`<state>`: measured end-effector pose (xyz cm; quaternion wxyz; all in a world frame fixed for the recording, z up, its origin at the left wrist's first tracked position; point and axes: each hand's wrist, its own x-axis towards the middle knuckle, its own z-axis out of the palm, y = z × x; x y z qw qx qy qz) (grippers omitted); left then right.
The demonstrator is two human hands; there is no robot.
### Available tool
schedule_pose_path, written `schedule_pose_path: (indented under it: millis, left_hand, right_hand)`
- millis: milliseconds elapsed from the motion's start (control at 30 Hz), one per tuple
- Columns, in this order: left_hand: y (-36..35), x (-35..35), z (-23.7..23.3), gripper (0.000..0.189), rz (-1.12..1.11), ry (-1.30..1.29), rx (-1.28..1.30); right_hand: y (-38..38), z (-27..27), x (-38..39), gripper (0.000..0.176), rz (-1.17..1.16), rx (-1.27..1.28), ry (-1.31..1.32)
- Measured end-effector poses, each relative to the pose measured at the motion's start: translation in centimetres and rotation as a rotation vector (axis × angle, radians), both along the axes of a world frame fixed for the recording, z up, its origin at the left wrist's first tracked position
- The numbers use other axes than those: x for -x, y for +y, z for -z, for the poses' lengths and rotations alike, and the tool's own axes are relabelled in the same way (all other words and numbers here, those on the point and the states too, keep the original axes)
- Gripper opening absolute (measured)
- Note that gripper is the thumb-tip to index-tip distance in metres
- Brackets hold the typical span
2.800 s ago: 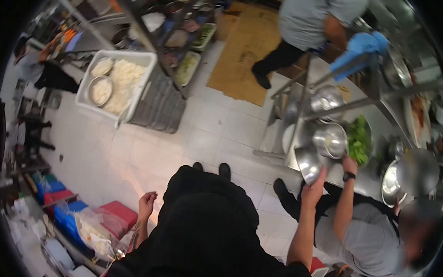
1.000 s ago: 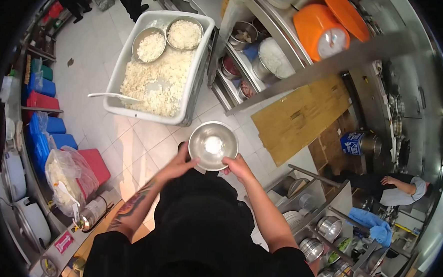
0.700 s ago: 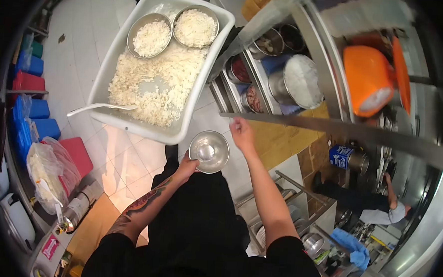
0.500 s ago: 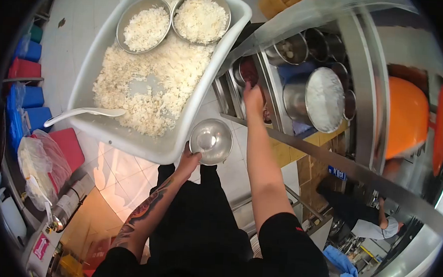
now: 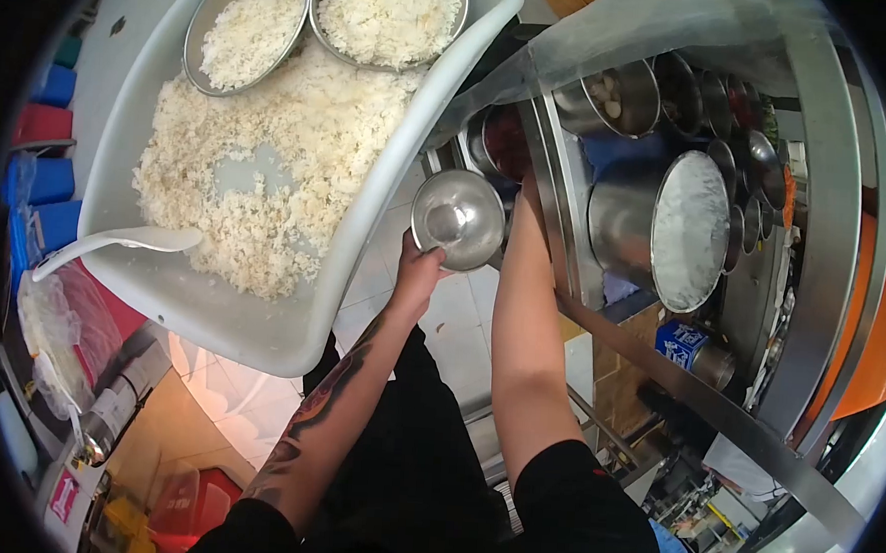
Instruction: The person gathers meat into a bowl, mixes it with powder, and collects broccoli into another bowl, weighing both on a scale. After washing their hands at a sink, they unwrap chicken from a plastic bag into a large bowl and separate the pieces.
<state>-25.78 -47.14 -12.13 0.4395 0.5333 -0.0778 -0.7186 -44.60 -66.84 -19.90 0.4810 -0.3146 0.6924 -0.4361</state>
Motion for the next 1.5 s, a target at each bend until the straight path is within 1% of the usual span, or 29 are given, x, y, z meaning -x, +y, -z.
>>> schedule_pose_path:
  millis: [67,167,267,333,400,433,467,500,533,567,633,733,800,867,900,933,967,1000,1067,1100,1133,1167,1233,1267,1300,1333,1400,1433,1500]
  left_hand:
    - [-1.3,1.2,-0.3,0.066,-0.056,0.012,0.01]
    - [-2.6,2.6,0.6,0.068,-0.034,-0.041,0.026]
    - [-3.1,3.3,0.8,0.068,-0.026,-0.056,0.048]
    - [-3.4,3.6,1.2,0.066,-0.025,-0.081,0.038]
    - [-3.2,3.2,0.8,0.062,-0.037,-0.051,0.042]
    - [-3.0,3.0,0.7,0.059,-0.049,-0.023,0.042]
    - [-2.6,2.9,1.3,0.059,-0.042,-0.018,0.049]
    - [-1.8,2.9,2.9,0.057,-0.052,-0.095,0.122]
    - [-1.4,2.4,2.6,0.054,-0.059,-0.172,0.197]
    - [-0.6,2.2,1.9,0.053,-0.084,-0.147,0.176]
    - [1.3,1.1,-0.1,0.055,-0.073,-0.077,0.215]
    - [4.3,-0.9,-5.6,0.06,-0.015,0.03,0.237]
    - [6.2,-2.2,-10.8,0.062,0.063,0.06,0.238]
    - [7.6,-3.6,-15.9,0.066,0.198,-0.057,0.309]
    - [8.2,-4.5,-17.0,0.066,0.287,-0.035,0.333]
    - [8.7,-5.6,-18.8,0.066,0.335,-0.034,0.386]
    - [9.0,-6.7,-20.6,0.059,0.401,-0.019,0.359]
    - [8.6,-7.6,-22.4,0.053,0.462,-0.011,0.326]
    - [6.7,-9.6,-26.3,0.043,0.672,-0.079,0.311]
    - [5.6,-10.1,-27.5,0.038,0.744,-0.103,0.335]
    - [4.9,-10.2,-31.9,0.04,0.842,-0.212,0.426]
    - [4.6,-10.0,-33.2,0.041,0.833,-0.271,0.497]
    - [3.0,-9.7,-36.0,0.042,0.824,-0.34,0.596]
    - [1.9,-10.0,-37.9,0.043,0.894,-0.414,0.649]
    - [0.6,-10.3,-39.1,0.045,0.962,-0.488,0.696]
    - [-0.8,-10.5,-40.1,0.046,0.967,-0.465,0.699]
    - [-2.7,-10.7,-43.3,0.046,0.803,-0.398,0.662]
    - [-3.3,-10.5,-46.1,0.045,0.736,-0.387,0.686]
    - [-5.8,-9.8,-50.1,0.046,0.622,-0.383,0.763]
  right_hand:
    - [1.6,-0.8,0.6,0.035,0.025,-0.001,-0.032]
    - [4.3,-2.1,0.6,0.035,0.063,0.019,-0.036]
    - [7.6,-4.1,-1.5,0.036,0.105,0.077,0.052]
    - [10.0,-6.8,-4.4,0.036,0.137,0.19,0.095]
    - [12.5,-10.1,-8.0,0.033,0.14,0.347,0.036]
    - [13.0,-8.6,-7.4,0.032,-0.02,0.369,0.074]
    - [13.6,-7.4,-6.6,0.032,-0.014,0.375,0.08]
    - [14.3,-7.4,-6.6,0.031,-0.167,0.155,0.196]
    - [15.1,-8.2,-6.7,0.03,-0.313,-0.07,0.307]
    - [16.0,-9.4,-6.6,0.03,-0.297,-0.063,0.309]
    - [17.4,-13.5,-6.8,0.031,-0.466,0.278,0.691]
    - [20.5,-21.1,-7.1,0.035,-0.473,0.277,0.766]
    - [22.8,-26.2,-7.8,0.037,-0.386,0.326,0.757]
    - [25.2,-30.3,-8.1,0.037,-0.591,0.183,0.786]
    - [26.4,-30.9,-8.1,0.032,-0.567,0.22,0.8]
    - [27.5,-33.1,-8.3,0.032,-0.5,0.247,0.819]
    - [28.5,-35.4,-8.4,0.031,-0.501,0.263,0.8]
    - [29.4,-37.7,-8.5,0.03,-0.509,0.279,0.78]
    - [30.8,-41.3,-9.0,0.027,-0.416,0.378,0.794]
    - [31.6,-42.7,-9.1,0.026,-0.491,0.398,0.862]
    - [32.3,-44.4,-9.1,0.025,-0.571,0.411,0.93]
    - [32.1,-46.2,-9.2,0.024,-0.554,0.578,0.901]
    - [31.6,-49.8,-8.5,0.028,-0.472,0.625,0.922]
    - [31.3,-51.5,-8.1,0.033,-0.42,0.652,0.931]
    - [31.3,-53.4,-7.7,0.021,-0.301,0.767,0.793]
    - [31.9,-54.8,-7.6,0.021,-0.291,0.78,0.793]
    - [33.0,-56.6,-6.3,0.012,0.107,0.794,0.219]
    - [33.6,-56.7,-5.2,0.012,0.099,0.807,0.215]
    - [35.5,-56.0,-2.6,0.014,0.249,0.785,-0.022]
